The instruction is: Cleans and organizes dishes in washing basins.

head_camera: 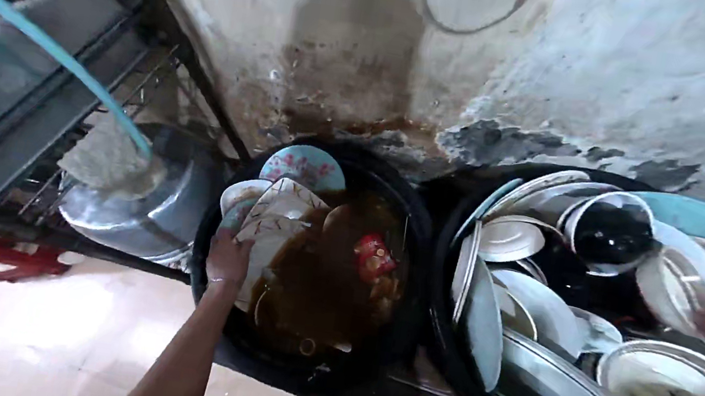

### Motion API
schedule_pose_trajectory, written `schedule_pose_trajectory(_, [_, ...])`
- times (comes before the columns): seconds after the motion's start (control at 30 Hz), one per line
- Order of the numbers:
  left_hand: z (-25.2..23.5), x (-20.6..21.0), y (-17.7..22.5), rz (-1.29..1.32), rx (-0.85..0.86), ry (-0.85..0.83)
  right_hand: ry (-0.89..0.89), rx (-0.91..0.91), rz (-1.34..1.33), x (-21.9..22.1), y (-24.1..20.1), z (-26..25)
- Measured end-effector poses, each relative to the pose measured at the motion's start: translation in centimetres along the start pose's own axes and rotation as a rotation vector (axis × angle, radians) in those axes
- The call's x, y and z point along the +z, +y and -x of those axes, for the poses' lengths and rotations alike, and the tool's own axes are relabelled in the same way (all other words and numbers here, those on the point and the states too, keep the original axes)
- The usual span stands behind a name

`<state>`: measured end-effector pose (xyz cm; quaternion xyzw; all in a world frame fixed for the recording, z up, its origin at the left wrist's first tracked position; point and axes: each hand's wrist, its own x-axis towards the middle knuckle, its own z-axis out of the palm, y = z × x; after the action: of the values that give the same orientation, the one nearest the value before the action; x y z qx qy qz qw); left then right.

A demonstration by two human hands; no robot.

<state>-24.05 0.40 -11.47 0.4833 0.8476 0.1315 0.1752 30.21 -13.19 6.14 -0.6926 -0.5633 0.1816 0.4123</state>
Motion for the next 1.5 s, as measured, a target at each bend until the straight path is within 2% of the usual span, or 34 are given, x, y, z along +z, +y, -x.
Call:
schedule_pose_trajectory(0.03, [0.7, -0.2, -0.3, 0.047, -0.051, -0.025, -0.060, 0.033, -0.211, 5.4, -0.6, 0.4])
schedule_pose_trajectory(0.1, [2.0, -0.4, -1.1, 0.109, -0.133, -0.128, -0.276, 0.247, -0.491, 17.3, -3.0, 1.9])
schedule_pose_trajectory(0.17, [2.6, -0.4, -2.1, 0.195, -0.175, -0.253, -0.522, 0.579, -0.530, 26.8, -4.4, 2.2])
schedule_pose_trajectory(0.2, [2.4, -0.1, -2.6, 0.262, -0.204, -0.288, -0.577, 0.693, -0.487, 30.4, -4.3, 2.0])
schedule_pose_trajectory(0.27, [2.4, 0.1, -3.5, 0.344, -0.241, -0.351, -0.600, 0.786, -0.325, 35.4, -3.6, 1.9])
schedule_pose_trajectory(0.37, [2.6, -0.1, -3.4, 0.386, -0.233, -0.396, -0.524, 0.797, -0.099, 39.8, -2.9, 1.9])
schedule_pose_trajectory(0.43, [2.5, 0.0, -2.9, 0.330, -0.194, -0.389, -0.524, 0.808, -0.178, 41.5, -4.9, 2.0])
schedule_pose_trajectory(0.5, [2.5, -0.6, -1.8, 0.335, -0.111, -0.368, -0.539, 0.729, -0.391, 42.7, -8.9, 2.3])
schedule_pose_trajectory(0.6, [2.7, -1.4, -0.4, 0.497, 0.015, -0.319, -0.559, 0.348, -0.386, 43.0, -14.5, 4.6])
schedule_pose_trajectory(0.67, [2.3, -1.9, 0.0, 0.677, 0.064, -0.339, -0.526, 0.127, -0.430, 44.4, -15.9, 7.0])
schedule_pose_trajectory(0.73, [1.9, -2.8, 0.4, 0.882, 0.005, -0.445, -0.474, 0.021, -0.487, 47.2, -15.4, 7.9])
schedule_pose_trajectory(0.77, [1.7, -3.1, 0.7, 0.948, -0.094, -0.457, -0.464, -0.020, -0.471, 48.6, -14.9, 7.6])
schedule_pose_trajectory(0.83, [1.2, -4.1, 1.1, 0.940, -0.171, -0.394, -0.495, -0.089, -0.312, 50.2, -14.7, 6.3])
schedule_pose_trajectory(0.97, [0.6, -4.5, 0.5, 0.843, -0.034, -0.312, -0.481, -0.059, -0.277, 50.7, -15.6, 3.3])
schedule_pose_trajectory(1.03, [0.3, -3.4, 0.8, 0.983, -0.055, -0.318, -0.501, -0.032, -0.368, 50.3, -16.0, 2.9])
schedule_pose_trajectory(1.13, [-0.1, -1.5, 1.8, 1.220, -0.084, -0.449, -0.550, 0.008, -0.468, 49.5, -15.9, 3.3])
schedule_pose_trajectory(1.17, [0.1, -1.3, 2.1, 1.199, -0.115, -0.449, -0.566, 0.006, -0.457, 49.2, -15.4, 3.4])
schedule_pose_trajectory(1.23, [0.6, -1.6, 3.0, 1.014, -0.161, -0.335, -0.587, -0.048, -0.388, 48.6, -14.4, 3.0])
schedule_pose_trajectory(1.3, [1.5, -3.0, 3.8, 0.830, -0.104, -0.239, -0.591, -0.075, -0.324, 47.7, -13.8, 2.2])
schedule_pose_trajectory(1.4, [2.4, -5.1, 4.5, 0.820, -0.002, -0.213, -0.545, -0.043, -0.386, 46.4, -13.8, 0.3])
schedule_pose_trajectory(1.5, [1.2, -4.5, 4.9, 0.806, -0.040, -0.252, -0.657, -0.055, -0.447, 46.9, -13.9, 1.3])
